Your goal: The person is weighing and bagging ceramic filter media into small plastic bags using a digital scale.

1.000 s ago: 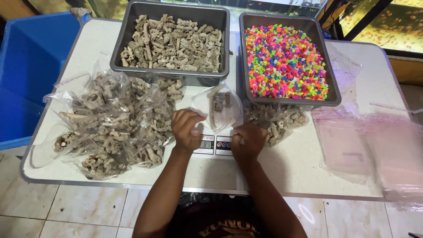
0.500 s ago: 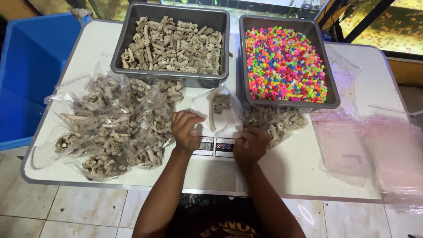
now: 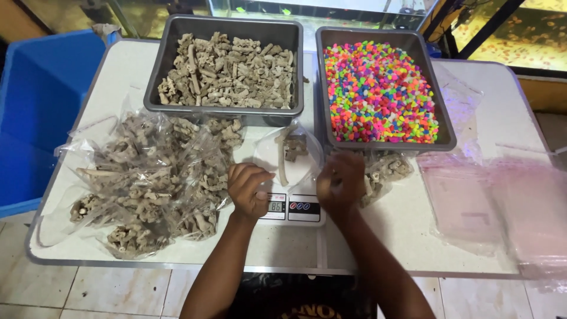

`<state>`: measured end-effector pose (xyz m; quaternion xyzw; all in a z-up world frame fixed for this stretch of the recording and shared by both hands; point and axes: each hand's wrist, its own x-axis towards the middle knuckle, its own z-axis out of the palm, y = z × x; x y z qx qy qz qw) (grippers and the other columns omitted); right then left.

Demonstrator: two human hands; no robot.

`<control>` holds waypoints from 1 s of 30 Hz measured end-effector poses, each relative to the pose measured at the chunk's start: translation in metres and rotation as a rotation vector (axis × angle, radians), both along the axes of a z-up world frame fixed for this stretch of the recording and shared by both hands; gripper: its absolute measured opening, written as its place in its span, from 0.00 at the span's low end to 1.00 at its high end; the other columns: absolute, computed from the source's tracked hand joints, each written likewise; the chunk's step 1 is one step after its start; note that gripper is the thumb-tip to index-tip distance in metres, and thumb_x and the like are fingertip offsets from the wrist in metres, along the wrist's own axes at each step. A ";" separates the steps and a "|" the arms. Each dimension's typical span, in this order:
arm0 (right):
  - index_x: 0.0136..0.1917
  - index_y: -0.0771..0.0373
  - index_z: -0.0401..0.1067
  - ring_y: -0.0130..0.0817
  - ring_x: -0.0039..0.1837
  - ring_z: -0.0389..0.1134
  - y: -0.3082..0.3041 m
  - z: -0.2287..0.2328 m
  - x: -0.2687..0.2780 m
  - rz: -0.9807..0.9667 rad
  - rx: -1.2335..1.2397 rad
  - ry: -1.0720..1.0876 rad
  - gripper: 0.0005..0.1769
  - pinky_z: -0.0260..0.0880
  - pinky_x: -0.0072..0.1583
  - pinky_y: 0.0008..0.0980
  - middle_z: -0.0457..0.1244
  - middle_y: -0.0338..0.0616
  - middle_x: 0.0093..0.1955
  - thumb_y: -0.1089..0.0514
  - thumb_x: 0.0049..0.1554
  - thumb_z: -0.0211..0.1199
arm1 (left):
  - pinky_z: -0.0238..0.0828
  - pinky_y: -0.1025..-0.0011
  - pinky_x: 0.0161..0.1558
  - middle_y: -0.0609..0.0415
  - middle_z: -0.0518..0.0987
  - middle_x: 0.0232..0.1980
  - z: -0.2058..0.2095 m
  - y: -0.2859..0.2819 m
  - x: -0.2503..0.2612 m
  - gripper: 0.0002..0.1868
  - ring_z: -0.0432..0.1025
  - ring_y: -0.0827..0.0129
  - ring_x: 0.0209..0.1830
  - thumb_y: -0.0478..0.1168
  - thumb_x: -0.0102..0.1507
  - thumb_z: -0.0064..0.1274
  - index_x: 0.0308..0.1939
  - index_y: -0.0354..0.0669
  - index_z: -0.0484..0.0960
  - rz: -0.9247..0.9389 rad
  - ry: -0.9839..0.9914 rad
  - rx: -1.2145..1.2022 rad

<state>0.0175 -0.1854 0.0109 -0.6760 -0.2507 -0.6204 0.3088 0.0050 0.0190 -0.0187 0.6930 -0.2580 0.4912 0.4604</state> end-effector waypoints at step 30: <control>0.57 0.59 0.78 0.48 0.69 0.67 0.107 -0.007 0.241 0.453 -0.635 1.464 0.22 0.67 0.68 0.42 0.67 0.52 0.67 0.57 0.48 0.77 | 0.57 0.68 0.34 0.58 0.76 0.24 0.059 -0.008 -0.014 0.27 0.70 0.65 0.26 0.54 0.72 0.39 0.26 0.43 0.79 0.003 0.003 0.165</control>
